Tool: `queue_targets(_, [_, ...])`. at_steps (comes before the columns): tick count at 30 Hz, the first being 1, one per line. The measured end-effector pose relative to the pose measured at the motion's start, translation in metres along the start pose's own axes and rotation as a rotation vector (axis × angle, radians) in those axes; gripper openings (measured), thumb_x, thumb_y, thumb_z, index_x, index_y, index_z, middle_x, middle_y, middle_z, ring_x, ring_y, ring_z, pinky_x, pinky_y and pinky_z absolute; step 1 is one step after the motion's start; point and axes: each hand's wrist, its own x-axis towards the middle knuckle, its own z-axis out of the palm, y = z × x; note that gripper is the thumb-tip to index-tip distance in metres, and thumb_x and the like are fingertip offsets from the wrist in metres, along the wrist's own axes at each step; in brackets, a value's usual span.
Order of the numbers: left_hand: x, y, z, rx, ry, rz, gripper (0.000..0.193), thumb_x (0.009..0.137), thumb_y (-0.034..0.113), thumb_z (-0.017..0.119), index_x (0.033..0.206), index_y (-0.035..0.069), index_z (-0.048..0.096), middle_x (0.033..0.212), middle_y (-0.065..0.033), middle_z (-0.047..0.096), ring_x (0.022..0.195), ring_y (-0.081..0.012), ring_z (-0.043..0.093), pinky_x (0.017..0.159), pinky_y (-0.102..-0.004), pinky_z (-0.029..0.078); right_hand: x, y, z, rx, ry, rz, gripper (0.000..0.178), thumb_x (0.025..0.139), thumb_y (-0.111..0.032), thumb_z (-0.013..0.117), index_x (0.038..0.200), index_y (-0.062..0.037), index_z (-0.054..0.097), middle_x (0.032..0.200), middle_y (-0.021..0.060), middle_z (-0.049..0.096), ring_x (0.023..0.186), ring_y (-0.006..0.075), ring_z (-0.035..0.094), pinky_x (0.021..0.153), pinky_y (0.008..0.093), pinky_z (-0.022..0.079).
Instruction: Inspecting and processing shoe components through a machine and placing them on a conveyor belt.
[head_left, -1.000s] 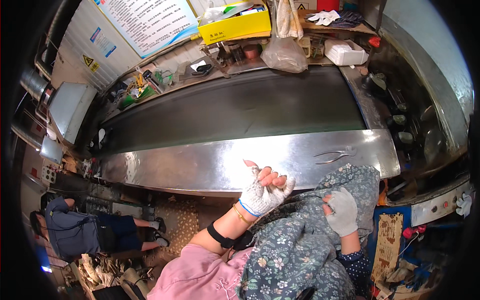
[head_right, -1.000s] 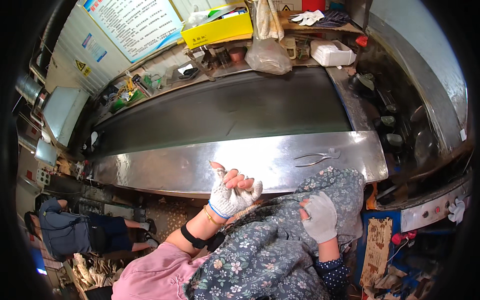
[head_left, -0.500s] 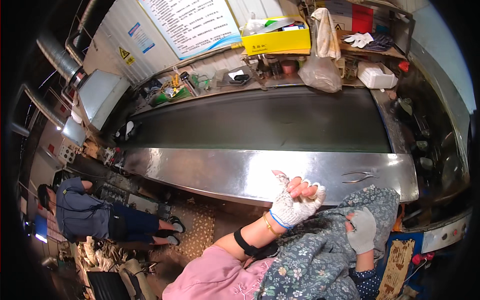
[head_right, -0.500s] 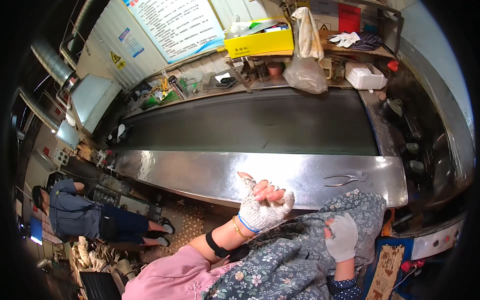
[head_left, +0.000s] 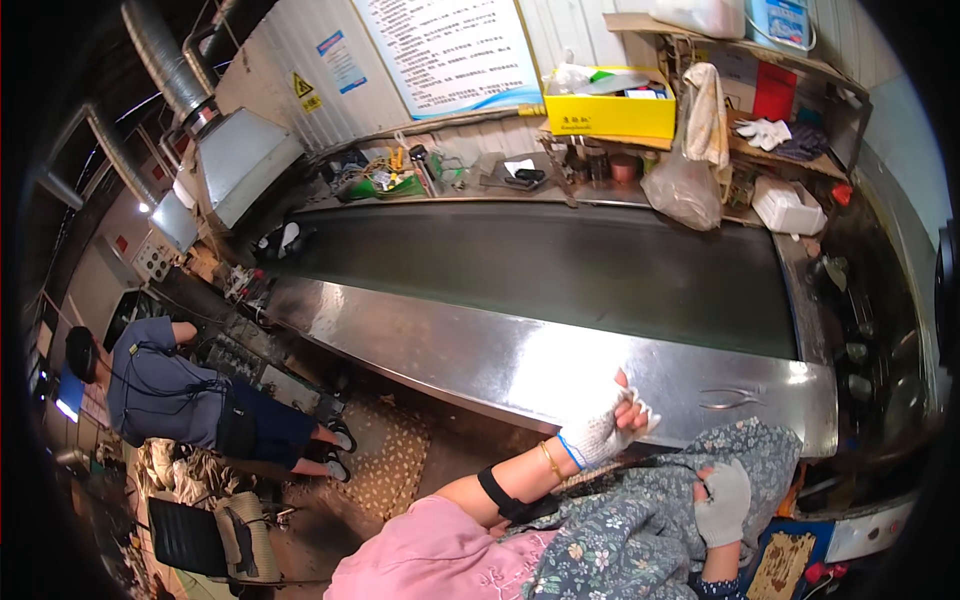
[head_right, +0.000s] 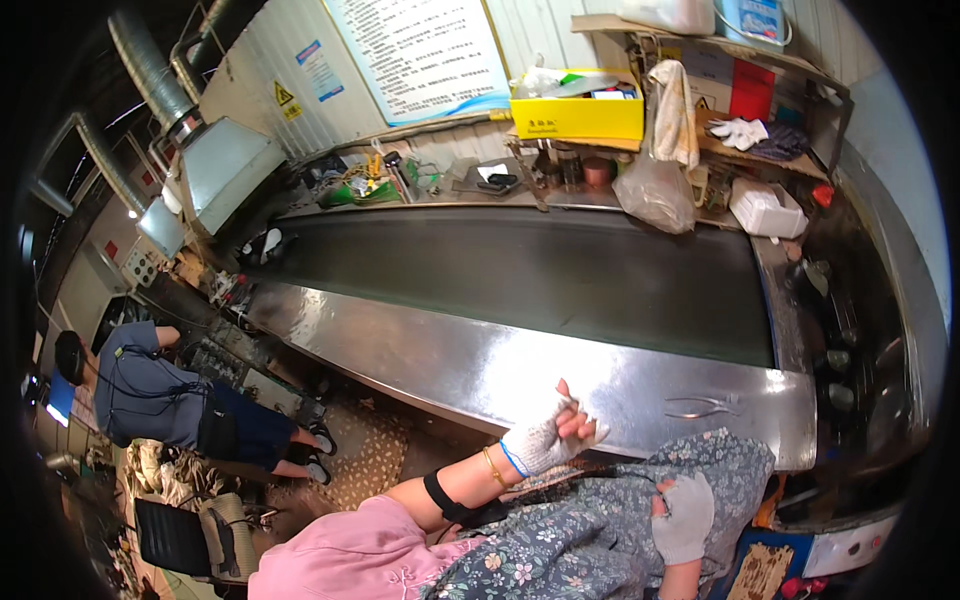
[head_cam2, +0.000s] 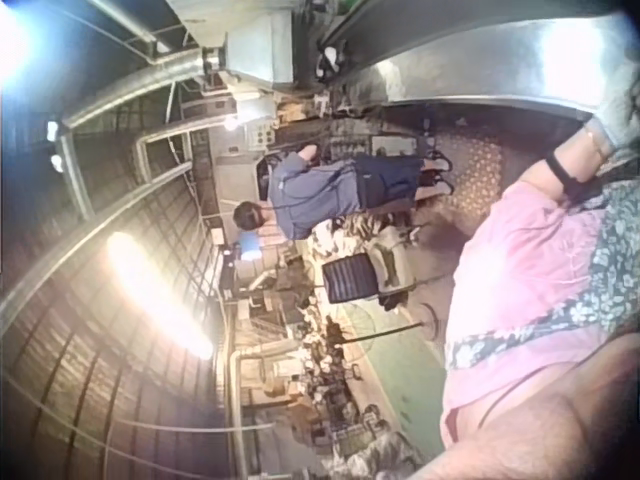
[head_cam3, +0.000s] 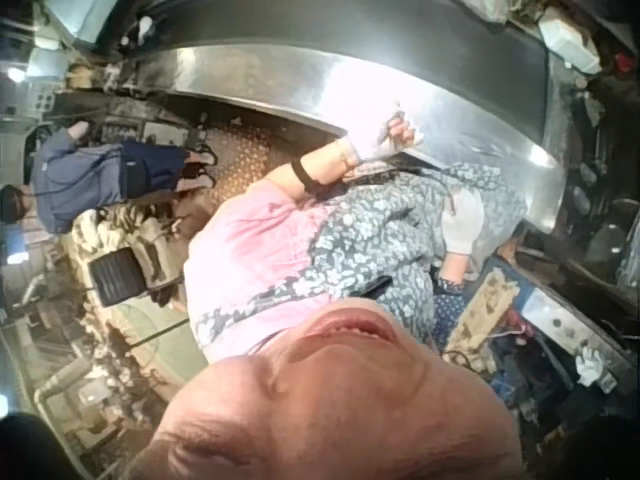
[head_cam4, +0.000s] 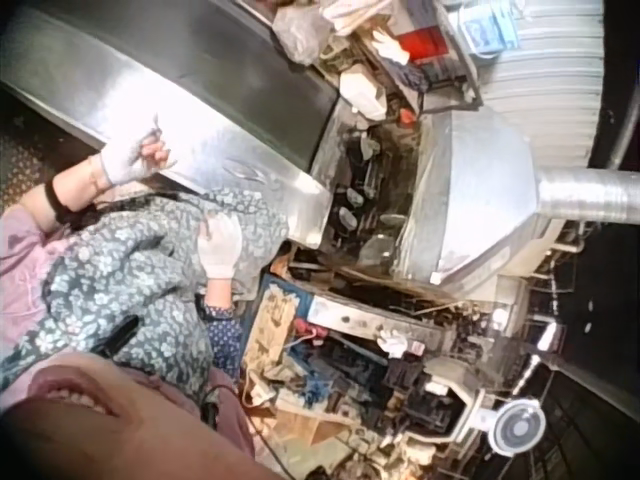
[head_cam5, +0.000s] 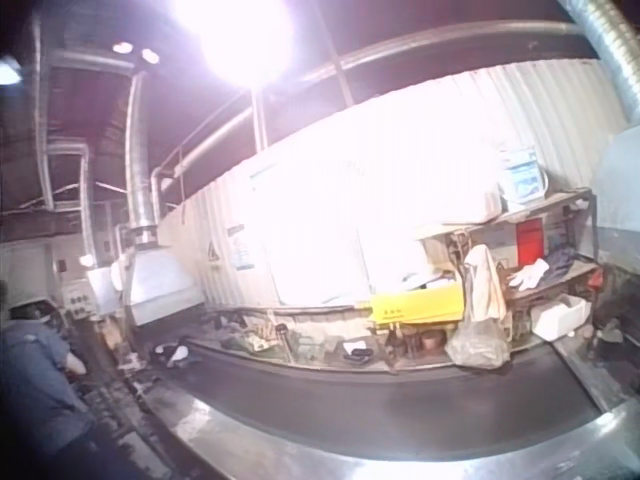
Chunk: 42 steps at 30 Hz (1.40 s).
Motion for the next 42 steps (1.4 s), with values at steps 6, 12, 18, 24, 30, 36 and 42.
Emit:
queue_targets(6, [-0.018, -0.017, -0.038, 0.418, 0.162, -0.072, 0.021, 0.094, 0.028, 0.069, 0.089, 0.008, 0.063, 0.067, -0.0018, 0.057, 0.075, -0.0162, 0.058, 0.088, -0.0347, 0.051, 0.02, 0.028, -0.029, 0.146, -0.176, 0.068, 0.016, 0.075, -0.01, 0.071, 0.091, -0.0047, 0.07, 0.088, 0.0144, 0.066, 0.09, 0.0359, 0.064, 0.093, 0.0457, 0.048])
queue_targets(12, [-0.019, -0.06, -0.056, 0.63, -0.082, -0.426, 0.031, 0.094, 0.031, 0.069, 0.085, 0.001, 0.068, 0.079, -0.0063, 0.068, 0.078, -0.0164, 0.064, 0.079, -0.03, 0.051, 0.048, 0.076, -0.035, 0.058, 0.149, 0.258, 0.014, 0.083, -0.014, 0.068, 0.093, -0.0042, 0.07, 0.082, 0.0165, 0.068, 0.081, 0.0359, 0.066, 0.076, 0.0408, 0.052])
queue_targets(18, [-0.013, -0.047, -0.005, 0.383, -0.148, -0.358, 0.02, 0.092, 0.02, 0.07, 0.083, 0.005, 0.061, 0.08, -0.0076, 0.062, 0.081, -0.0202, 0.063, 0.088, -0.038, 0.053, 0.04, 0.076, -0.016, -0.294, 0.029, 0.327, 0.013, 0.082, -0.016, 0.069, 0.091, -0.0068, 0.071, 0.082, 0.0183, 0.068, 0.081, 0.0389, 0.065, 0.074, 0.0472, 0.05])
queue_targets(24, [0.008, 0.012, 0.129, 0.104, -0.195, -0.015, 0.059, 0.087, 0.069, 0.053, 0.06, 0.017, 0.048, 0.06, 0.0046, 0.051, 0.084, -0.017, 0.053, 0.109, -0.0413, 0.037, 0.042, 0.076, -0.018, -0.243, 0.072, 0.323, 0.013, 0.081, -0.015, 0.069, 0.091, -0.007, 0.072, 0.082, 0.0166, 0.069, 0.081, 0.0374, 0.066, 0.073, 0.047, 0.05])
queue_targets(30, [0.02, 0.025, 0.187, -0.076, -0.109, 0.162, 0.065, 0.096, 0.066, 0.044, 0.057, 0.014, 0.042, 0.052, 0.0018, 0.042, 0.072, -0.0203, 0.05, 0.103, -0.0418, 0.042, 0.037, 0.078, -0.019, -0.208, 0.135, 0.289, 0.013, 0.079, -0.013, 0.069, 0.091, -0.0072, 0.071, 0.084, 0.0152, 0.069, 0.082, 0.0365, 0.066, 0.075, 0.0458, 0.05])
queue_targets(36, [-0.024, -0.011, 0.203, 0.189, -0.24, 0.17, 0.067, 0.089, 0.076, 0.044, 0.056, 0.017, 0.042, 0.052, 0.0026, 0.044, 0.074, -0.0196, 0.051, 0.104, -0.0434, 0.038, 0.036, 0.081, -0.019, -0.204, 0.119, 0.299, 0.013, 0.08, -0.014, 0.069, 0.091, -0.0064, 0.071, 0.084, 0.0158, 0.069, 0.083, 0.0368, 0.066, 0.075, 0.0458, 0.05])
queue_targets(42, [-0.042, -0.053, 0.196, 0.319, -1.009, 0.515, 0.038, 0.09, 0.047, 0.065, 0.091, 0.009, 0.061, 0.087, -0.0094, 0.062, 0.081, -0.0306, 0.063, 0.078, -0.0477, 0.05, 0.03, 0.084, -0.018, -0.194, 0.102, 0.334, 0.013, 0.084, -0.015, 0.067, 0.091, -0.0051, 0.071, 0.085, 0.0173, 0.069, 0.083, 0.0373, 0.065, 0.075, 0.0456, 0.05])
